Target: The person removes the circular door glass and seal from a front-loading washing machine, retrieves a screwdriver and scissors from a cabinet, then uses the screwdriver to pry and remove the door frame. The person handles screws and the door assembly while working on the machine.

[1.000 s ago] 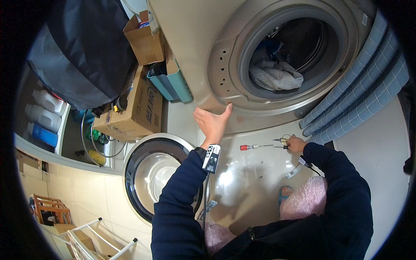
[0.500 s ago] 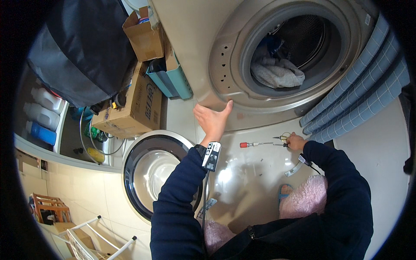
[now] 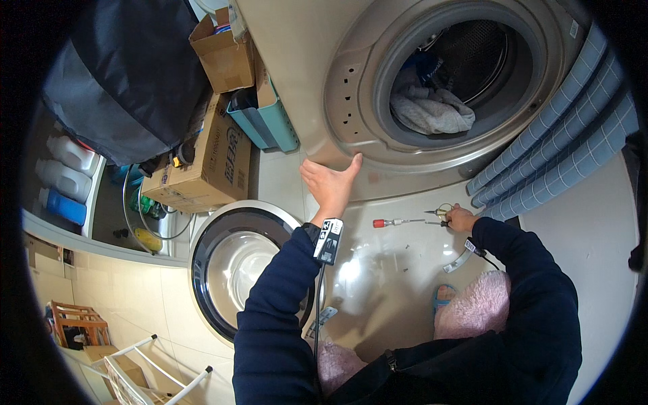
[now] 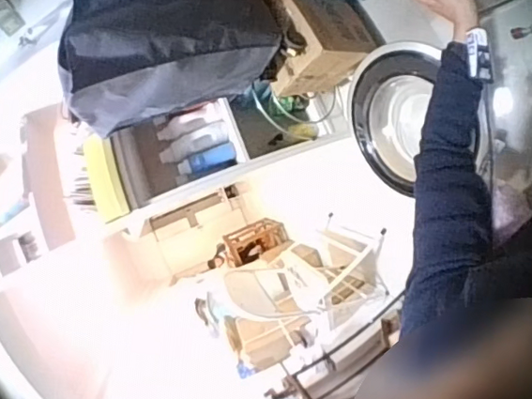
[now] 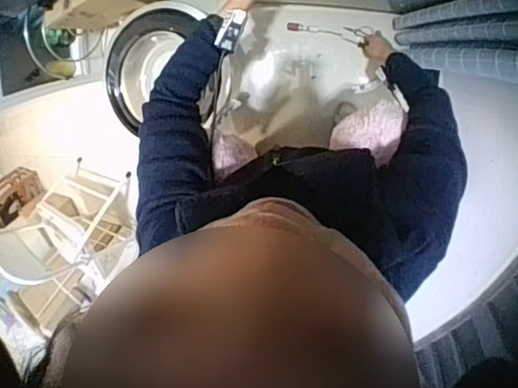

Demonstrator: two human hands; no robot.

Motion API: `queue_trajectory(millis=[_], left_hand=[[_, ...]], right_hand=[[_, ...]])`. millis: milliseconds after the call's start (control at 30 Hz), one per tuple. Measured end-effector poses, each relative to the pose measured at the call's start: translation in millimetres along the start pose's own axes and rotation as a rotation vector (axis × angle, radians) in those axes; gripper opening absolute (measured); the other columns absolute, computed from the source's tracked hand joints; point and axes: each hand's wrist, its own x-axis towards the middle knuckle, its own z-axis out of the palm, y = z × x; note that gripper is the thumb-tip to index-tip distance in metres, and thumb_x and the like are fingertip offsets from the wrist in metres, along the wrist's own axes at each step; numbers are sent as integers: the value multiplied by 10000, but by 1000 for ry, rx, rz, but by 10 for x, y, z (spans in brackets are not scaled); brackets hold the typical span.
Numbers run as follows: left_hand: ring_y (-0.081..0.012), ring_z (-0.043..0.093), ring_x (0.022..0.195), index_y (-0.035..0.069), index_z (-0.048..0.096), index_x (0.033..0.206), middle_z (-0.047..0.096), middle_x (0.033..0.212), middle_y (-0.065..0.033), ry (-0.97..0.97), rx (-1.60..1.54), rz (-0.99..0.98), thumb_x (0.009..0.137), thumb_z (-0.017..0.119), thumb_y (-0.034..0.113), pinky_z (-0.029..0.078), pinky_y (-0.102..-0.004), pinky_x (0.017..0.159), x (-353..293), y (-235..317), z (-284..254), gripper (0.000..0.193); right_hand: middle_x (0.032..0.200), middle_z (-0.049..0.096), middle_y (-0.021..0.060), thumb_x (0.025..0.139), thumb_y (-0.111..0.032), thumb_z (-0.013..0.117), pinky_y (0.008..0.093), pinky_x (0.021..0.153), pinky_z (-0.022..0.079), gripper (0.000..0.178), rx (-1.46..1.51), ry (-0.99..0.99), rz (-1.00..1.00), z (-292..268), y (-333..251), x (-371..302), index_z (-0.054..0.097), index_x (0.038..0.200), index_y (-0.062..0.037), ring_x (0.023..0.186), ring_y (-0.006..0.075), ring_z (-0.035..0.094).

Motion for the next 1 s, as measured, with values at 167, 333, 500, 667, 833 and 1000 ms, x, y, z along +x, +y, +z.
queue_trajectory(millis=[167, 333, 500, 667, 833, 1000], left_hand=[[-377, 416, 1004, -131, 366, 1033, 431, 1014, -257, -10, 0, -9, 596, 771, 556, 357, -433, 897, 4, 8, -8, 909], [-374, 415, 1001, -132, 366, 1035, 431, 1019, -255, -18, -9, -14, 592, 774, 556, 355, -433, 899, -1, 15, -21, 914], [-374, 417, 1000, -129, 366, 1030, 429, 1023, -254, -6, -17, -23, 588, 778, 553, 356, -432, 898, 1, 26, -15, 911], [-379, 418, 1011, -128, 365, 1035, 432, 1021, -254, -18, -16, -38, 585, 781, 551, 358, -433, 901, -1, 27, -17, 915], [-382, 421, 1010, -130, 361, 1042, 431, 1025, -253, -15, -22, -26, 587, 782, 547, 361, -433, 902, 5, 26, -22, 918], [-379, 414, 1021, -127, 362, 1046, 427, 1034, -255, -33, -12, -40, 593, 783, 536, 356, -433, 910, 3, 26, -27, 907]], right_hand=[[919, 648, 138, 767, -192, 561, 387, 876, 455, 212, -1, 11, 7, -45, -56, -41, 669, 896, -63, 1068, 316, 499], [908, 656, 123, 773, -189, 555, 392, 860, 462, 211, -26, 34, -31, -31, -45, -27, 673, 890, -59, 1053, 314, 500], [903, 654, 133, 772, -179, 556, 399, 838, 466, 197, -41, 51, -30, 26, 7, -3, 675, 866, -55, 1021, 314, 508], [908, 640, 166, 762, -166, 559, 410, 833, 465, 199, -20, 70, -62, 58, 37, 21, 673, 878, -53, 1011, 330, 513], [925, 621, 198, 766, -162, 553, 416, 839, 458, 205, 10, 57, -32, 71, 49, 29, 667, 889, -43, 997, 345, 525], [926, 622, 194, 779, -178, 542, 406, 841, 458, 221, -40, 34, 10, 68, 37, 44, 656, 899, -32, 985, 340, 526]])
